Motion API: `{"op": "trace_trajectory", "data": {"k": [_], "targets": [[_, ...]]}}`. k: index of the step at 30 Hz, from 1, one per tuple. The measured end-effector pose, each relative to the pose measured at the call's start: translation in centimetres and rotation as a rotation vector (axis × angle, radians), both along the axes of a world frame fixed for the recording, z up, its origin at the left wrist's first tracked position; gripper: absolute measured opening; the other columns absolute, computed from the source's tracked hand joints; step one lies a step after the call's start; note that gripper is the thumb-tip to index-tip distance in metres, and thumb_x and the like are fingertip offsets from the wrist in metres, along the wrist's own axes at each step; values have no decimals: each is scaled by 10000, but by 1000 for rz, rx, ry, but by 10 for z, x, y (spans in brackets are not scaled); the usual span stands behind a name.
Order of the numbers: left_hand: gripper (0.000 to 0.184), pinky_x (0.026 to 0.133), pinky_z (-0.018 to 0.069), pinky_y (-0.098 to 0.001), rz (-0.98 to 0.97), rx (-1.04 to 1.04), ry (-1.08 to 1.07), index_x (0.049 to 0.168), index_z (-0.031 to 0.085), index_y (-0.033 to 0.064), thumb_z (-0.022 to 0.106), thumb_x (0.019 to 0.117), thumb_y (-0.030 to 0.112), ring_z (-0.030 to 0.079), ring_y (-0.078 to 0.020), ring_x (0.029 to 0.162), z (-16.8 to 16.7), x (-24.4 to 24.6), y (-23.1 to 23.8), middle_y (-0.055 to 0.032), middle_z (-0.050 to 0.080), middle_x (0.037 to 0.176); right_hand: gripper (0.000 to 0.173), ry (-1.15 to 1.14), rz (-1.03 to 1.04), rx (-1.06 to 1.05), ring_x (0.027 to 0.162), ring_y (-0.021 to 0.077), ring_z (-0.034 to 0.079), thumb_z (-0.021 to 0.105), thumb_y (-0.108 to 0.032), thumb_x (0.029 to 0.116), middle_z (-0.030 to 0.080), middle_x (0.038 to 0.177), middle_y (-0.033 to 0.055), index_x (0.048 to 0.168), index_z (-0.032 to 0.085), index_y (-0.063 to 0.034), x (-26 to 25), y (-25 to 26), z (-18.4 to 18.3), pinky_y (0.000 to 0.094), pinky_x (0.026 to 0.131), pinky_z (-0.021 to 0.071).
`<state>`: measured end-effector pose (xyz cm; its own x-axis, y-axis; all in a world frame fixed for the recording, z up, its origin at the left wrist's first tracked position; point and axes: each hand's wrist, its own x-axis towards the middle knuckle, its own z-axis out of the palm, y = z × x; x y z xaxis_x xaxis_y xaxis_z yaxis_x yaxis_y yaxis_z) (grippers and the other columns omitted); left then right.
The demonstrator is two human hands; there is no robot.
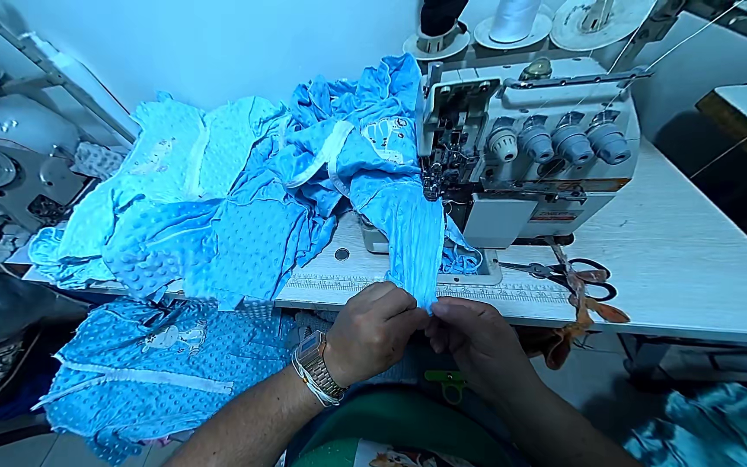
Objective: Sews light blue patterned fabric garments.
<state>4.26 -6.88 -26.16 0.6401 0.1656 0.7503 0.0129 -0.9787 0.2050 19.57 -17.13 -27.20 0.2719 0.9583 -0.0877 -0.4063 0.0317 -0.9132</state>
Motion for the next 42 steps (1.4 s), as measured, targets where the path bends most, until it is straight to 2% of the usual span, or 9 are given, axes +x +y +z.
{"op": "trace_trajectory", "data": {"k": [2, 7, 9, 13, 20, 24, 32, 36, 42], "targets": [[143, 729, 532, -280, -13, 77, -45, 870, 755, 35, 620, 914, 20, 628, -168, 791, -8, 1, 1, -67, 657, 825, 247, -37, -73, -27, 573, 44, 590, 639, -129, 995, 682, 702, 41, 790, 760, -63, -6, 3, 1, 159, 543, 501], [181, 1165, 375, -484, 121, 111, -10, 1070, 580, 122, 586, 977, 278, 528, -295, 1363, -23, 16, 17, -130, 611, 1381, 245, 51, -72, -66, 538, 32, 558, 602, -91, 1004, 667, 676, 49, 800, 730, -44, -8, 5, 10, 144, 515, 465], [186, 1145, 387, -520, 148, 167, -12, 1005, 693, 57, 617, 888, 181, 616, -322, 1292, -7, 28, 30, -166, 707, 1274, 244, 37, -78, -20, 537, 8, 559, 610, -104, 990, 678, 680, 36, 779, 725, -64, -9, 4, 12, 126, 504, 447], [187, 1172, 379, -507, 90, 324, -31, 884, 745, 53, 569, 928, 102, 693, -285, 1177, 12, 36, 47, -141, 765, 1122, 228, -10, -131, 81, 531, -22, 551, 653, -147, 974, 696, 702, 22, 773, 733, -75, -11, 4, 5, 109, 492, 435], [265, 1112, 450, -453, 113, 387, 65, 1020, 774, 42, 526, 935, 79, 714, -253, 1127, 3, 40, 59, -121, 770, 1116, 249, 0, -174, 54, 537, -23, 545, 612, -127, 991, 696, 710, 18, 773, 720, -73, -3, 15, -8, 107, 497, 425], [265, 980, 544, -397, 175, 373, 106, 1044, 784, 27, 561, 901, 38, 729, -278, 1100, 12, 50, 73, -143, 767, 1135, 259, -42, -211, 39, 519, -12, 526, 583, -101, 999, 685, 700, 22, 777, 713, -68, 10, 34, -1, 112, 480, 411], [292, 755, 593, -501, 167, 162, 356, 1017, 798, 17, 592, 822, -52, 758, -318, 1022, 46, 65, 113, -166, 764, 1137, 404, -404, -305, -148, 452, 25, 453, 627, -156, 1012, 598, 567, -27, 612, 611, -101, 40, 85, 24, 184, 447, 356], [361, 875, 548, -571, 149, 71, 500, 1130, 782, 27, 552, 871, -76, 728, -350, 1095, 57, 72, 137, -160, 728, 1248, 498, -458, -354, -262, 396, 37, 343, 662, -157, 981, 436, 457, -48, 506, 517, -121, 50, 109, 36, 223, 418, 269], [379, 1122, 397, -558, -10, -304, 426, 1280, 712, 17, 604, 923, 87, 590, -322, 1325, 53, 62, 171, -167, 644, 1392, 495, -450, -343, -93, 410, 29, 384, 511, -268, 1038, 472, 490, -62, 556, 526, -158, 50, 85, 4, 205, 416, 316]]}}
